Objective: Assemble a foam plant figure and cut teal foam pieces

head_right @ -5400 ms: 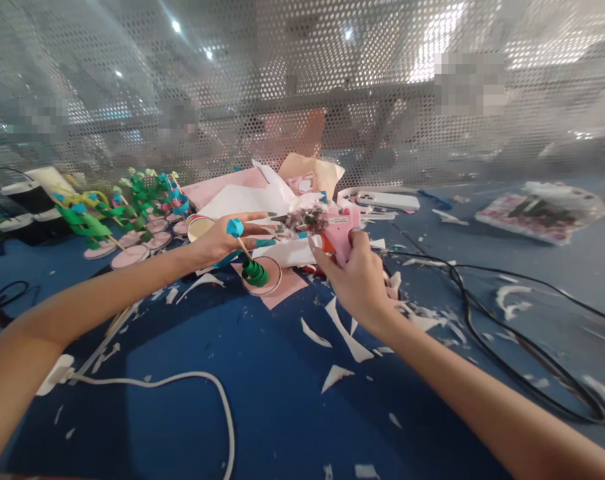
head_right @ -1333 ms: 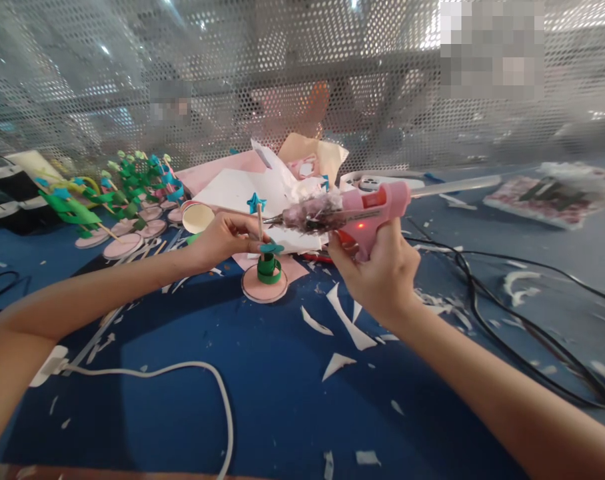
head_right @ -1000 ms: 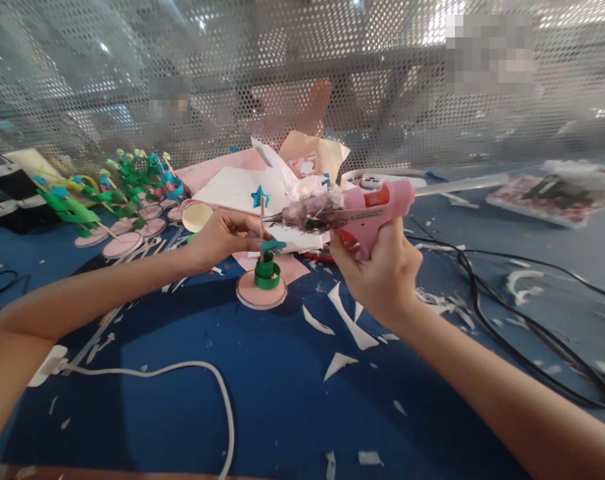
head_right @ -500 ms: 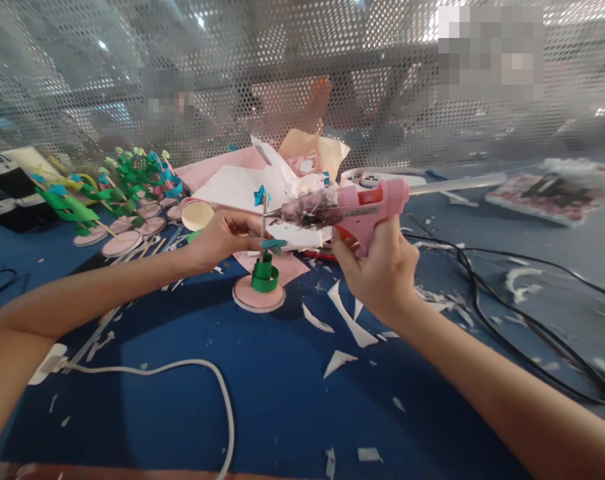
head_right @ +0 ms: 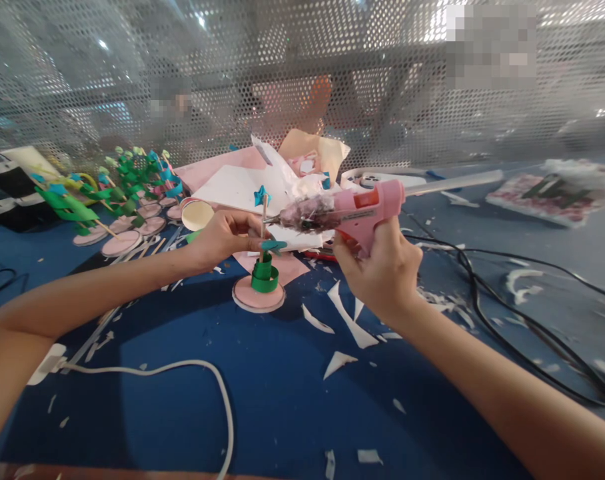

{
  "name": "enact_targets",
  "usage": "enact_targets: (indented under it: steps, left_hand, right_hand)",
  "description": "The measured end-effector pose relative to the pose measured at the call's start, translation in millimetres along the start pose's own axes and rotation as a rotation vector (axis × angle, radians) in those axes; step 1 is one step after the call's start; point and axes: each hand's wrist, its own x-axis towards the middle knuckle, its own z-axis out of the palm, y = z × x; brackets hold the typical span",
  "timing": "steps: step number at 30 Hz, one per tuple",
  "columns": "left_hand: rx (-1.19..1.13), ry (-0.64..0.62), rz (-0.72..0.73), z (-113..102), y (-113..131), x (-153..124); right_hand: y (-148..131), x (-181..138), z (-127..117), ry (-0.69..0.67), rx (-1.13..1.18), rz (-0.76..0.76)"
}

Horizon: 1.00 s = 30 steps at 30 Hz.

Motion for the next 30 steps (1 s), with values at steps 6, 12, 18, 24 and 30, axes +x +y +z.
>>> enact_targets:
  steps: [6,12,18,24,30]
  left_hand:
    - [0.006,0.003,0.004,0.0,-1.6,1.0]
    - [0.010,-0.008,0.011,1.4,-2.4,1.4]
    - [0.015,-0.021,0.017,0.6,-2.4,1.4]
    - [0.008,-0.014,0.005,0.2,-2.4,1.9]
    - [-0.009,-0.022,0.003,0.8,-1.9,0.9]
  right_hand:
    - [2.9,-1.0,1.2,0.089,-0.039,-0.123]
    - [4.0,-1.6,1.3,0.066,-0.024,-0.047]
    - [4.9,-1.8,0.9,0.134,-0.076,-0.135]
    - [3.8,2.7,-2.4,0.164,-0.071,-0.152]
    - [2.6,5.0,-2.7,0.171,-0.044,-0.149]
